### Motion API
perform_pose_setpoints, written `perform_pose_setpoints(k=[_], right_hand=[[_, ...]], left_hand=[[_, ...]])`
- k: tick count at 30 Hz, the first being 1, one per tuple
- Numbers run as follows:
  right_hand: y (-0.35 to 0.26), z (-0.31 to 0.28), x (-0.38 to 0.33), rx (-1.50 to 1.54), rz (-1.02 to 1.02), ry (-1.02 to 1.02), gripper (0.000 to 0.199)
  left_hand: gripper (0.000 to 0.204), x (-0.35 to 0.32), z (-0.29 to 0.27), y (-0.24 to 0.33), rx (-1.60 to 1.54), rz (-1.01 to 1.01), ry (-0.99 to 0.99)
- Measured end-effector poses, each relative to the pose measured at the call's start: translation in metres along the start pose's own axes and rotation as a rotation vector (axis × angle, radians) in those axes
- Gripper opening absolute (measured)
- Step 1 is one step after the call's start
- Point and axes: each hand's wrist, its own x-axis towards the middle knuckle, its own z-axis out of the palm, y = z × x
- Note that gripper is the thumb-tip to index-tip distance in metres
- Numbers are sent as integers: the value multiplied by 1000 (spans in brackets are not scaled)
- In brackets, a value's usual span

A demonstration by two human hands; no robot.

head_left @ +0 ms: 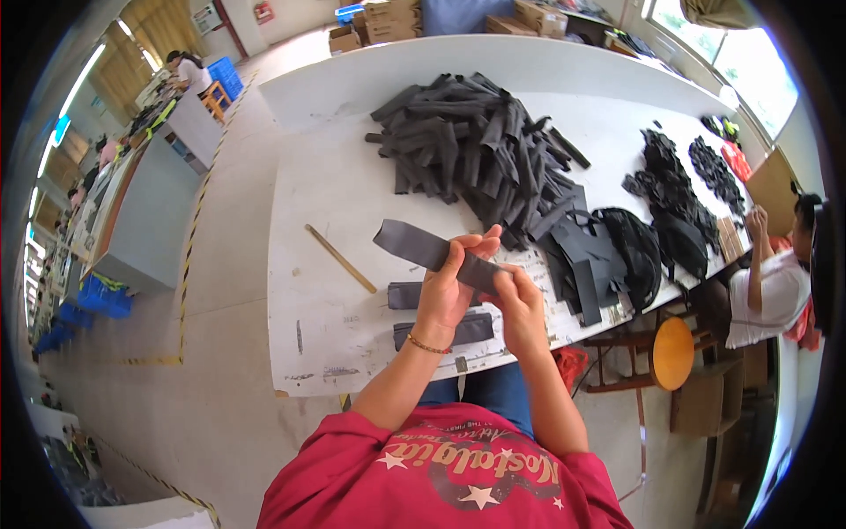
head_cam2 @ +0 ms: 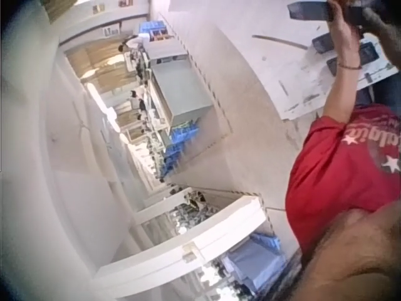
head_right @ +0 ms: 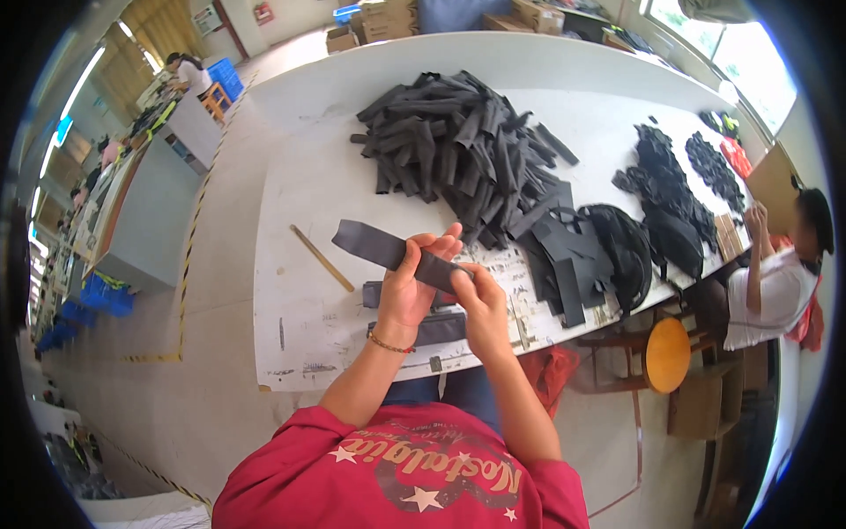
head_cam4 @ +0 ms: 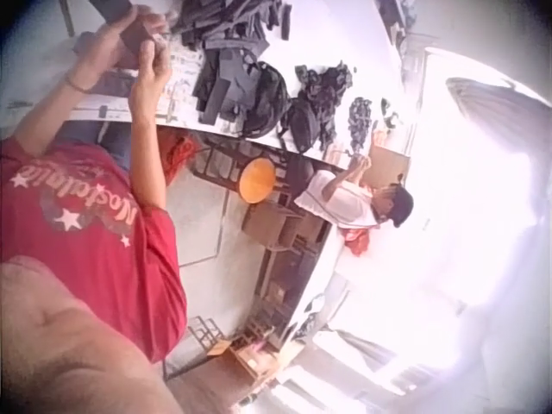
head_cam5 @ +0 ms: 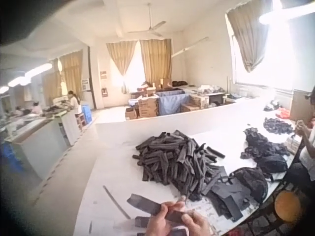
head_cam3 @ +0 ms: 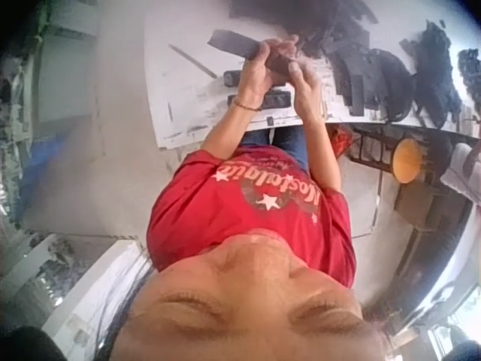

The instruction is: Inspecting and processing small grey foam industrial components on a workbench.

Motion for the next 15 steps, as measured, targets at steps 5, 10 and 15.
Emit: perform_pose_setpoints(k=[5, 10, 15], right_hand=[[11, -23, 3, -495, -695, 101, 10], [12, -25, -6, -455, -517, 41, 5], [19, -38, 1, -155, -3, -75, 19]], left_hand=[[31, -16, -23, 15, 44, 15, 298], [28, -30, -39, 28, 134, 88, 441], [26, -43, -45, 36, 161, 25, 483]])
